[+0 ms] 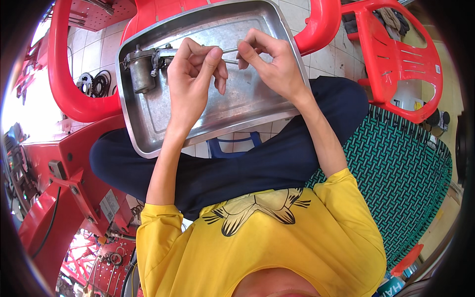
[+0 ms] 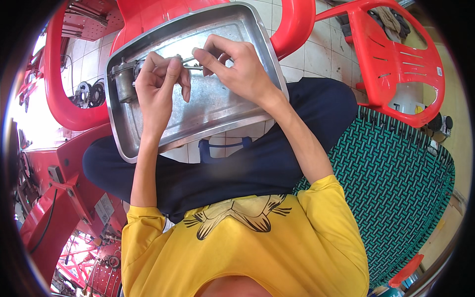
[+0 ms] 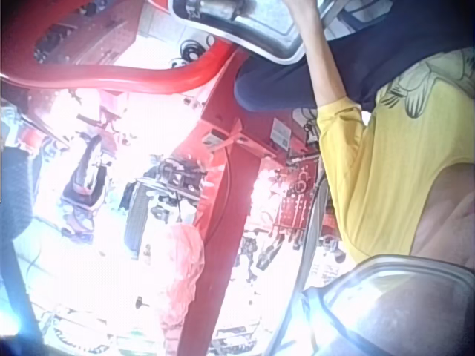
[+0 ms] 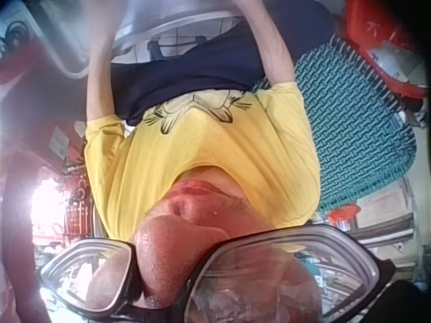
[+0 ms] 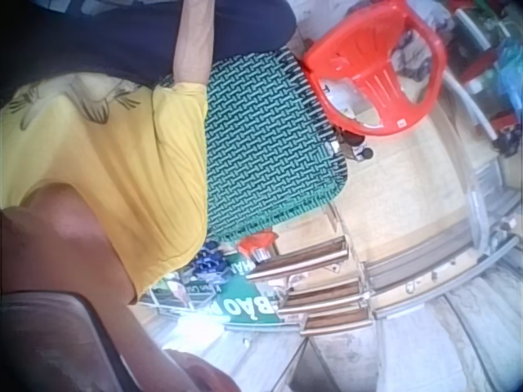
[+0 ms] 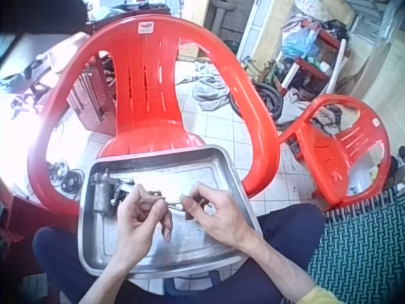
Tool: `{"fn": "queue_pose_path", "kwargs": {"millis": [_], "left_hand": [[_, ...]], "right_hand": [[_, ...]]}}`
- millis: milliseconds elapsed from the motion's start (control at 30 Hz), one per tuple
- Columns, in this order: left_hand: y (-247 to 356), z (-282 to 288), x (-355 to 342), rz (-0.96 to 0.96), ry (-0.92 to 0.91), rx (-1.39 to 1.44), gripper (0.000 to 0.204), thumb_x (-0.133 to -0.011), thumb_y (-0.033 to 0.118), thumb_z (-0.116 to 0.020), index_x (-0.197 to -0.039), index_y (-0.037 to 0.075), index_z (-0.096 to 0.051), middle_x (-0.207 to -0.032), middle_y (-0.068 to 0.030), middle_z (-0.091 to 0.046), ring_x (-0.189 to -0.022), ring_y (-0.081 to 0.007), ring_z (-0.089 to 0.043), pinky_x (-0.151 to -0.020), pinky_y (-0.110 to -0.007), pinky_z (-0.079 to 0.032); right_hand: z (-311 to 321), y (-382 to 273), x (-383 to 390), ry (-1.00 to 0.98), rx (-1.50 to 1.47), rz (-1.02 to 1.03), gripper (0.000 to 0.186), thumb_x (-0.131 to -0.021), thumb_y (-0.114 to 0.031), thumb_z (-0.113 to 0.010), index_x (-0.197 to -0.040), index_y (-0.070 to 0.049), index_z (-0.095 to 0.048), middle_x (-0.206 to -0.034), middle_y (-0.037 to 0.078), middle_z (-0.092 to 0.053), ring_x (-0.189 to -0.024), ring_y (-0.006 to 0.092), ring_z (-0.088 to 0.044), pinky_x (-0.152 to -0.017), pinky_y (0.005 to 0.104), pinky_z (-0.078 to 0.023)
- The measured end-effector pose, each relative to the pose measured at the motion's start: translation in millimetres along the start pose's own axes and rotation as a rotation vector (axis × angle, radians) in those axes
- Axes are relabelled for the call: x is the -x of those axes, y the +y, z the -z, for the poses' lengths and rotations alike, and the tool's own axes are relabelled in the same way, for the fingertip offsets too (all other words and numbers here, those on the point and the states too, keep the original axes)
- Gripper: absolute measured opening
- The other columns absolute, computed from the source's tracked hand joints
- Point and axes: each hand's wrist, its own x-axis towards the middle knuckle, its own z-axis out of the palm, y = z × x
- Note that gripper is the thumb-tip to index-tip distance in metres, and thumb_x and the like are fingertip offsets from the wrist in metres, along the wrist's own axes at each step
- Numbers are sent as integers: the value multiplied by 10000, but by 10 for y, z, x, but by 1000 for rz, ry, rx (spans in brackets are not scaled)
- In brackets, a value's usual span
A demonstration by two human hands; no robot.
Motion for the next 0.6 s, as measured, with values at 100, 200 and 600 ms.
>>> {"fn": "queue_pose_path", "kwargs": {"millis": [100, 200, 600], "left_hand": [[6, -11, -2, 3, 13, 2, 195, -1069, 119, -603, -956, 16, -482, -728, -99, -651, -543, -124, -597, -499, -244, -448], [-8, -9, -6, -12, 20, 6, 201, -1070, 126, -603, -957, 19, -477, -729, -98, -650, -543, -122, -593, -500, -243, -446], [-19, -7, 1, -23, 27, 0, 201, -1072, 131, -600, -952, 16, -488, -721, -89, -645, -542, -116, -586, -502, -238, -441]], "right_hand": [[20, -10, 9, 3, -59, -22, 503, -1099, -457, -500, -916, -10, -642, -783, 41, -660, -769, 122, -656, -779, 275, -507], [49, 74, 10, -23, -53, -36, 587, -1105, -523, -420, -967, -5, -656, -824, 49, -678, -785, 135, -657, -800, 284, -507], [43, 41, 21, 158, 192, 170, 193, -893, -96, -805, -1042, -26, -705, -894, 52, -746, -919, 150, -721, -851, 298, -543]]}}
